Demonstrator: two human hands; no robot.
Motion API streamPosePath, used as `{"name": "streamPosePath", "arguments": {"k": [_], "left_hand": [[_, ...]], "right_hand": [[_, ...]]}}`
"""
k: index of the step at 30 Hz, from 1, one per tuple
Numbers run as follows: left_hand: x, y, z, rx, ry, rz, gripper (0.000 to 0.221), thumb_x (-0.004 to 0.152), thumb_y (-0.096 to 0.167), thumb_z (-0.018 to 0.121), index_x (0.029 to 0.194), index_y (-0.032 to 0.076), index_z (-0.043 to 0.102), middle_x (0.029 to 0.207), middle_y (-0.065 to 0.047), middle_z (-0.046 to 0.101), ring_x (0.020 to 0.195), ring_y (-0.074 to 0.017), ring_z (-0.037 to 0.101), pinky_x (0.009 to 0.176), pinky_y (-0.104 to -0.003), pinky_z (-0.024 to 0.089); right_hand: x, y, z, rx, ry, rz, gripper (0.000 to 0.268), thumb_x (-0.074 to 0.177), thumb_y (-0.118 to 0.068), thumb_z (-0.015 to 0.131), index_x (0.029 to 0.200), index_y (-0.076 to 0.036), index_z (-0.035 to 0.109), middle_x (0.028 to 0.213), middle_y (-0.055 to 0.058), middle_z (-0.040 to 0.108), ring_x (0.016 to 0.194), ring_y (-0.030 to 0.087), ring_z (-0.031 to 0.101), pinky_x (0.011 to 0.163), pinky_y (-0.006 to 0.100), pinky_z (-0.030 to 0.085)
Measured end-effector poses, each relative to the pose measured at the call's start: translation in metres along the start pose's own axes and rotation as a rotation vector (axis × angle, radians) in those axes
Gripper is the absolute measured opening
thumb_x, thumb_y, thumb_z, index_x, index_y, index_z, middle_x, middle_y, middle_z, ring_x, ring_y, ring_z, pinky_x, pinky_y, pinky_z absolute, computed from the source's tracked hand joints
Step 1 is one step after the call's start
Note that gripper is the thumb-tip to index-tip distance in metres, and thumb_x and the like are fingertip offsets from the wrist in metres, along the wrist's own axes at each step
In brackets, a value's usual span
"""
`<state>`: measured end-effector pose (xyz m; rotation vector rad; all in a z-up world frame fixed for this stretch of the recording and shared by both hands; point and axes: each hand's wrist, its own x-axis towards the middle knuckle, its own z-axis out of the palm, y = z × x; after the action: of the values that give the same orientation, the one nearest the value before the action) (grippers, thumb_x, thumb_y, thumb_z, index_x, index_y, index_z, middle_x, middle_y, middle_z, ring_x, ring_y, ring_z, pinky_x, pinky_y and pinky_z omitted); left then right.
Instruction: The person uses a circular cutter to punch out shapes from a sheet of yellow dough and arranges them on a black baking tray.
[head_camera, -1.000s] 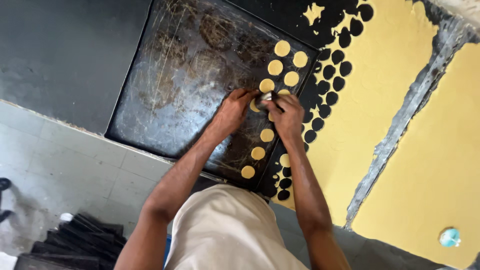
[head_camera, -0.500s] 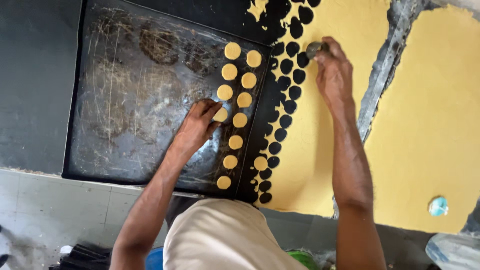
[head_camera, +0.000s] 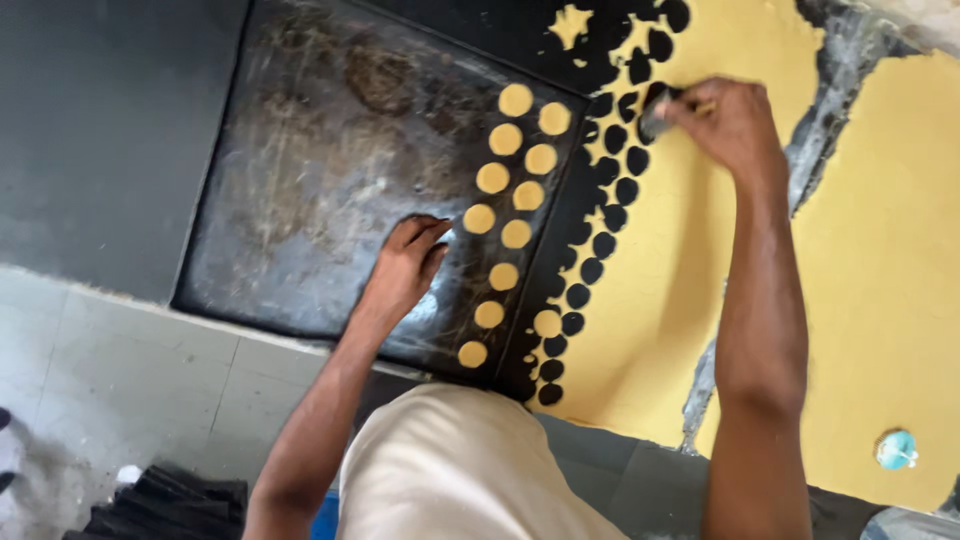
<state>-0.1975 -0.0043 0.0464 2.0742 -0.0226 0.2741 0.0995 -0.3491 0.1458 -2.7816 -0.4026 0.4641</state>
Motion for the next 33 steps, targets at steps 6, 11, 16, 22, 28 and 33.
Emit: {"name": "streamPosePath", "arguments": {"k": [6,11,16,22,28,33], "left_hand": [[-0.023,-0.021,0.013,-0.014,-0.007,-0.010,0.045,0.087,-0.011,0.059,0.131,-0.002,0.065,0.129,-0.024,0.062,0.116,-0.0430,0.061,0.098,-0.047,0.052],[-0.033,-0.014,0.023,-0.035,-0.093,-0.046,0.056,0.084,-0.014,0.056,0.137,0.001,0.063,0.129,-0.021,0.063,0.120,-0.0404,0.061,0.100,-0.046,0.053],[-0.029,0.008,0.010,-0.019,-0.171,0.045,0.055,0.082,0.004,0.077,0.134,-0.002,0.061,0.125,-0.023,0.061,0.115,-0.0432,0.058,0.098,-0.049,0.050],[-0.009,0.016,-0.002,0.009,-0.138,0.036,0.045,0.086,0.010,0.078,0.128,-0.001,0.065,0.121,-0.020,0.065,0.112,-0.0394,0.061,0.096,-0.046,0.052],[-0.005,0.015,-0.021,0.048,-0.099,-0.049,0.040,0.090,0.008,0.076,0.129,0.002,0.068,0.119,-0.018,0.067,0.110,-0.0380,0.065,0.094,-0.046,0.055],[-0.014,0.012,-0.026,0.012,-0.064,-0.217,0.037,0.091,0.008,0.075,0.127,0.004,0.070,0.119,-0.018,0.068,0.102,-0.0350,0.068,0.085,-0.042,0.058]], "right_hand": [[-0.123,-0.111,0.128,-0.256,0.443,-0.602,0.048,0.091,-0.055,0.078,0.075,-0.011,0.070,0.080,0.002,0.068,0.083,0.017,0.054,0.080,0.034,0.049],[-0.162,-0.148,0.190,0.150,0.465,-0.506,0.033,0.092,-0.040,0.079,0.088,-0.007,0.078,0.098,0.004,0.078,0.097,0.021,0.055,0.081,0.033,0.050],[-0.160,-0.114,0.144,0.274,0.476,-0.287,0.011,0.096,-0.013,0.077,0.099,-0.003,0.079,0.114,0.011,0.076,0.103,0.027,0.062,0.077,0.037,0.056],[-0.080,-0.020,0.087,0.077,0.485,-0.220,0.017,0.100,0.004,0.064,0.109,-0.002,0.077,0.141,0.023,0.064,0.121,0.038,0.068,0.094,0.038,0.060],[0.034,0.060,0.057,1.197,0.342,-0.444,0.022,0.109,0.004,0.059,0.096,0.001,0.077,0.147,0.022,0.064,0.121,0.030,0.065,0.105,0.037,0.061],[0.065,0.063,0.052,-0.109,0.451,-0.360,0.008,0.100,0.002,0.073,0.105,-0.002,0.079,0.131,0.020,0.072,0.108,0.029,0.073,0.088,0.038,0.062]]}}
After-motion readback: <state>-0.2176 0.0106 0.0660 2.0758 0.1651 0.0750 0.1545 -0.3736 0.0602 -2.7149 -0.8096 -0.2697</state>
